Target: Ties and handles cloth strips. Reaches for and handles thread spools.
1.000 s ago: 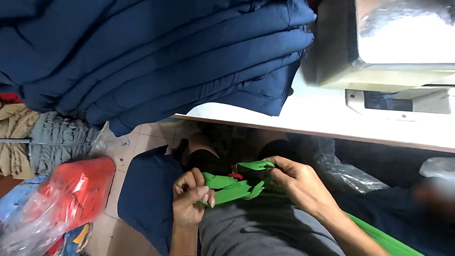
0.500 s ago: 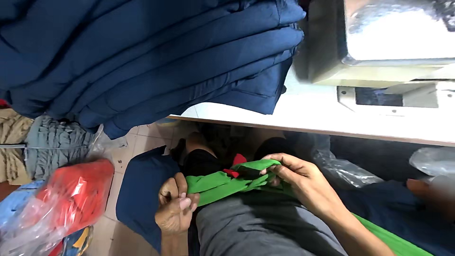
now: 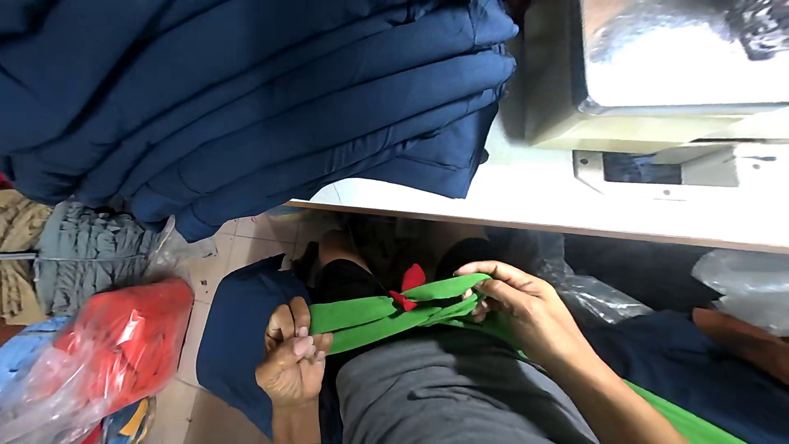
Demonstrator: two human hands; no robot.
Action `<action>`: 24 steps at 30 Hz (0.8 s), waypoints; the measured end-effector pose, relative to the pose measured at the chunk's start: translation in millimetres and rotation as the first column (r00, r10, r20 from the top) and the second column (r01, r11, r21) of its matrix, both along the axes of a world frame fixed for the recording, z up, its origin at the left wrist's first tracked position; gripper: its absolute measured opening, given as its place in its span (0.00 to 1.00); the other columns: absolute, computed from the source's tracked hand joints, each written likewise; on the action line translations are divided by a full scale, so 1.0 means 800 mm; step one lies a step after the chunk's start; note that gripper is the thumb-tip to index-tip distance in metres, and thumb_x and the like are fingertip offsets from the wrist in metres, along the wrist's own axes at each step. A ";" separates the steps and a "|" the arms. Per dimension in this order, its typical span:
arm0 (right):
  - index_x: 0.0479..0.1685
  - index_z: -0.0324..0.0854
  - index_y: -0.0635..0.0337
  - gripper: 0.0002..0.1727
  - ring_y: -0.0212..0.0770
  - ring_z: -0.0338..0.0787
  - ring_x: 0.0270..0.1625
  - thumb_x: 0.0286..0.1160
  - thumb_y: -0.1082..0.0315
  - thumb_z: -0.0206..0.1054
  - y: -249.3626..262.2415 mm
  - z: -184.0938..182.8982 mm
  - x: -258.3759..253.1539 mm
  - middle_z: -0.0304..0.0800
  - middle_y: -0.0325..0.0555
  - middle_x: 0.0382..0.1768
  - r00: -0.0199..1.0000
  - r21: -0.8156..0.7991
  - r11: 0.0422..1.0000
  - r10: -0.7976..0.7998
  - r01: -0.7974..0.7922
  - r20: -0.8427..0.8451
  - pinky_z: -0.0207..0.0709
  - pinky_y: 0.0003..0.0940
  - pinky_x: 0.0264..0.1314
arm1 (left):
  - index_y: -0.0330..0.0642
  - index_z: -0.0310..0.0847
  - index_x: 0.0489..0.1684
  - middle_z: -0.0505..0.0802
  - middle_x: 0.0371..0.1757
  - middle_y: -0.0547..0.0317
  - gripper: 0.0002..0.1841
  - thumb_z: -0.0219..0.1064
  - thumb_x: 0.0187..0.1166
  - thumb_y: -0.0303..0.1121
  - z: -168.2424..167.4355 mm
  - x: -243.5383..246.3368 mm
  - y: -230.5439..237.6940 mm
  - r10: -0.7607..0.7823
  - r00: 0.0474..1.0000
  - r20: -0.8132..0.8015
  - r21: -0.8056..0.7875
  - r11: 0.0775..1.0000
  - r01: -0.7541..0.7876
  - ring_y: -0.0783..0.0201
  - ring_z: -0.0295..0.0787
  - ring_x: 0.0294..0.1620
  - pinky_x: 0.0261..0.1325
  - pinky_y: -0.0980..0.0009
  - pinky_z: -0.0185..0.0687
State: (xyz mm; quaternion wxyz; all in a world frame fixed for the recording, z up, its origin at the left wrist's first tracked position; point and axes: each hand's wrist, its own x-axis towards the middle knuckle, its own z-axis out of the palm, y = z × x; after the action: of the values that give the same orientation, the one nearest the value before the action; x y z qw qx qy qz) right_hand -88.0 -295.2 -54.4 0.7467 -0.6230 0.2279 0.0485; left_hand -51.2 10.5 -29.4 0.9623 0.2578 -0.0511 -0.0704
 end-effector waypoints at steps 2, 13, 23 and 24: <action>0.48 0.92 0.58 0.17 0.35 0.88 0.23 0.78 0.72 0.54 0.001 0.002 0.001 0.93 0.45 0.30 1.000 0.014 1.000 0.002 -0.001 -0.008 0.85 0.26 0.27 | 0.38 0.87 0.33 0.91 0.37 0.51 0.04 0.74 0.66 0.20 -0.001 0.000 0.000 -0.002 1.000 -0.007 0.005 1.000 0.002 0.64 0.86 0.24 0.23 0.73 0.81; 0.61 0.90 0.51 0.16 0.39 0.93 0.39 0.84 0.59 0.63 0.015 0.004 0.013 0.96 0.44 0.44 0.952 -0.038 0.960 0.279 -0.277 0.128 0.89 0.31 0.42 | 0.38 0.89 0.45 0.90 0.56 0.44 0.08 0.74 0.71 0.28 -0.009 0.000 -0.005 -0.030 1.000 -0.009 0.107 0.994 0.031 0.55 0.92 0.43 0.45 0.63 0.90; 0.65 0.87 0.50 0.18 0.38 0.95 0.45 0.80 0.57 0.69 0.026 -0.013 0.009 0.97 0.40 0.45 0.958 -0.084 0.955 0.287 -0.285 0.017 0.89 0.32 0.48 | 0.40 0.89 0.51 0.89 0.62 0.42 0.11 0.73 0.74 0.32 -0.004 0.009 -0.004 -0.007 1.000 0.021 0.212 0.977 0.002 0.54 0.92 0.50 0.53 0.60 0.89; 0.69 0.85 0.48 0.21 0.37 0.95 0.48 0.79 0.55 0.70 0.026 -0.015 0.008 0.97 0.38 0.48 0.948 -0.100 0.944 0.317 -0.315 0.008 0.89 0.34 0.52 | 0.40 0.89 0.52 0.89 0.62 0.42 0.12 0.73 0.74 0.32 -0.005 0.011 -0.003 -0.001 1.000 0.026 0.221 0.975 -0.004 0.53 0.91 0.51 0.54 0.59 0.89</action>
State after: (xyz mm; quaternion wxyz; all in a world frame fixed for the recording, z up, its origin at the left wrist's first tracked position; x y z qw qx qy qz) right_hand -81.4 -274.3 -66.6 0.7008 -0.6876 0.1183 0.1488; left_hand -42.8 8.2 -33.3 0.9269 0.3642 -0.0554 -0.0716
